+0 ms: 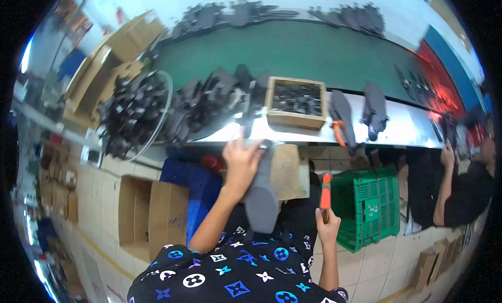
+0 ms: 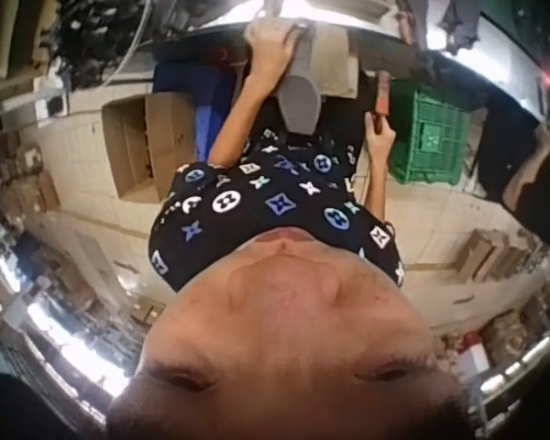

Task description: Manually assemble and secure shoe components using a hammer.

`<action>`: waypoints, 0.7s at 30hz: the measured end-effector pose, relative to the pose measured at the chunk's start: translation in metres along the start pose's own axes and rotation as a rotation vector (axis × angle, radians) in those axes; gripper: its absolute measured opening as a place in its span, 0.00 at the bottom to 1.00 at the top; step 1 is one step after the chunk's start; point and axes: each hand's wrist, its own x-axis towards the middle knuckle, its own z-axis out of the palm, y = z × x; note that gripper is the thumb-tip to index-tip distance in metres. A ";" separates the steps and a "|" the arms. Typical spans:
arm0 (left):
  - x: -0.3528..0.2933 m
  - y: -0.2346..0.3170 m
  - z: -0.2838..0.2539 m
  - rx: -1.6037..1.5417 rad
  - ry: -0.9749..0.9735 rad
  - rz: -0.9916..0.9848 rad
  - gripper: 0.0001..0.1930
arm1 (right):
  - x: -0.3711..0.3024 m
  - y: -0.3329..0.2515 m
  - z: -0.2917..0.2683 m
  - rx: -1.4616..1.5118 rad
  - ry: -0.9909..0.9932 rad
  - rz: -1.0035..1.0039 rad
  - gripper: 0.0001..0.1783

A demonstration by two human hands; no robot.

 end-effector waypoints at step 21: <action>0.220 0.000 0.082 0.571 -0.250 0.746 0.05 | 0.044 -0.039 -0.015 0.604 0.039 0.201 0.14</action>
